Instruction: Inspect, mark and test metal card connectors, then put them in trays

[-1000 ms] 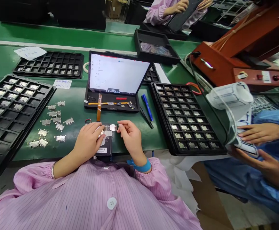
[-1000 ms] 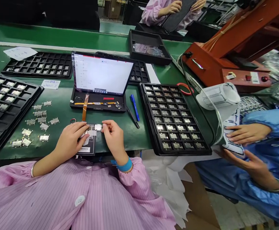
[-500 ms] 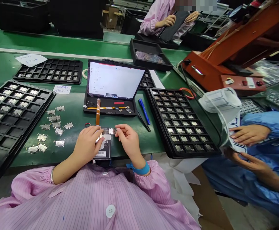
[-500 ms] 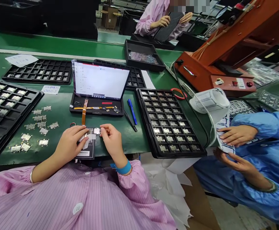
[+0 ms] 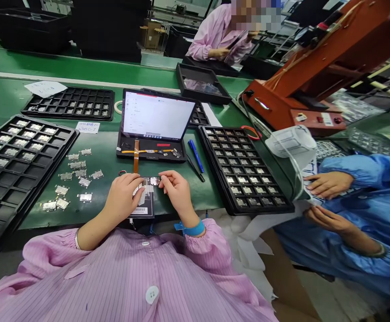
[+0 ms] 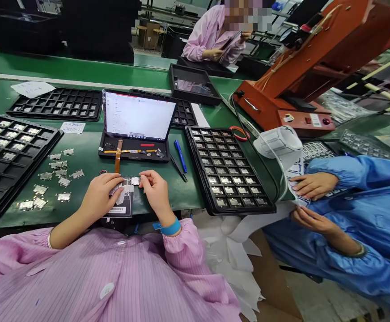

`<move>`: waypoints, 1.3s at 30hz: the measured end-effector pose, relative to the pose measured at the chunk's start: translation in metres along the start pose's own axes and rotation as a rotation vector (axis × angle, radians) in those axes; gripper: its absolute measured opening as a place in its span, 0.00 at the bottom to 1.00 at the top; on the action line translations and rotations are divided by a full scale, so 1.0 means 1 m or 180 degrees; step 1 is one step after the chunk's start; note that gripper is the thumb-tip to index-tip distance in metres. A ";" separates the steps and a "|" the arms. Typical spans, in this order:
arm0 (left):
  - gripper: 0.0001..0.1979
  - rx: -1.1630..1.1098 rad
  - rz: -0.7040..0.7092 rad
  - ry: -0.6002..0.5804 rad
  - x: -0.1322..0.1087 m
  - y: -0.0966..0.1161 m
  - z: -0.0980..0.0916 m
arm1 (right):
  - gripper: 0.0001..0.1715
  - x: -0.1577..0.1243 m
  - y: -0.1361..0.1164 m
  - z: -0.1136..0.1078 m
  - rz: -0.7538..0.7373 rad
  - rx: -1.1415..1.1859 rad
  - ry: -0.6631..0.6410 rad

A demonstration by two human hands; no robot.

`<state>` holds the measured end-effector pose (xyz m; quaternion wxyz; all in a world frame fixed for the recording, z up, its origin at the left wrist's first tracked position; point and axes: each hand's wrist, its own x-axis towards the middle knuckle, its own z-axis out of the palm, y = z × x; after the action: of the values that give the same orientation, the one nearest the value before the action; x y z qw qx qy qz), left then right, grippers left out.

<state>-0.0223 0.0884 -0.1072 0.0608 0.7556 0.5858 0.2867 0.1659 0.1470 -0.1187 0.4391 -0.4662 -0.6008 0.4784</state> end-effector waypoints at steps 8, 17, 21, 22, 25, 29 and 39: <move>0.12 0.0052 0.0071 -0.0016 0.000 -0.002 -0.001 | 0.13 -0.003 -0.004 0.002 0.0162 0.0311 0.0130; 0.15 0.0141 0.0157 -0.0074 -0.004 0.001 -0.001 | 0.21 -0.020 -0.029 -0.005 0.1382 0.1270 -0.0648; 0.15 0.0264 0.0205 -0.0053 -0.005 0.003 -0.001 | 0.21 -0.022 -0.034 -0.007 0.1717 0.1676 -0.0899; 0.15 0.0281 0.0208 -0.0046 -0.006 0.003 -0.001 | 0.21 -0.022 -0.034 -0.007 0.1748 0.1708 -0.0953; 0.15 0.0310 0.0225 -0.0030 -0.006 0.004 -0.001 | 0.20 -0.020 -0.034 -0.007 0.1830 0.1770 -0.1059; 0.14 0.0320 0.0230 0.0008 -0.005 0.006 -0.002 | 0.21 -0.021 -0.034 -0.009 0.1829 0.1800 -0.1072; 0.14 0.0285 0.0307 0.0099 -0.005 0.006 -0.002 | 0.23 -0.013 -0.030 -0.013 0.1459 0.1385 -0.1666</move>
<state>-0.0187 0.0820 -0.1048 0.0040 0.7803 0.5619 0.2745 0.1771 0.1328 -0.0879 0.2417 -0.3468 -0.4576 0.7823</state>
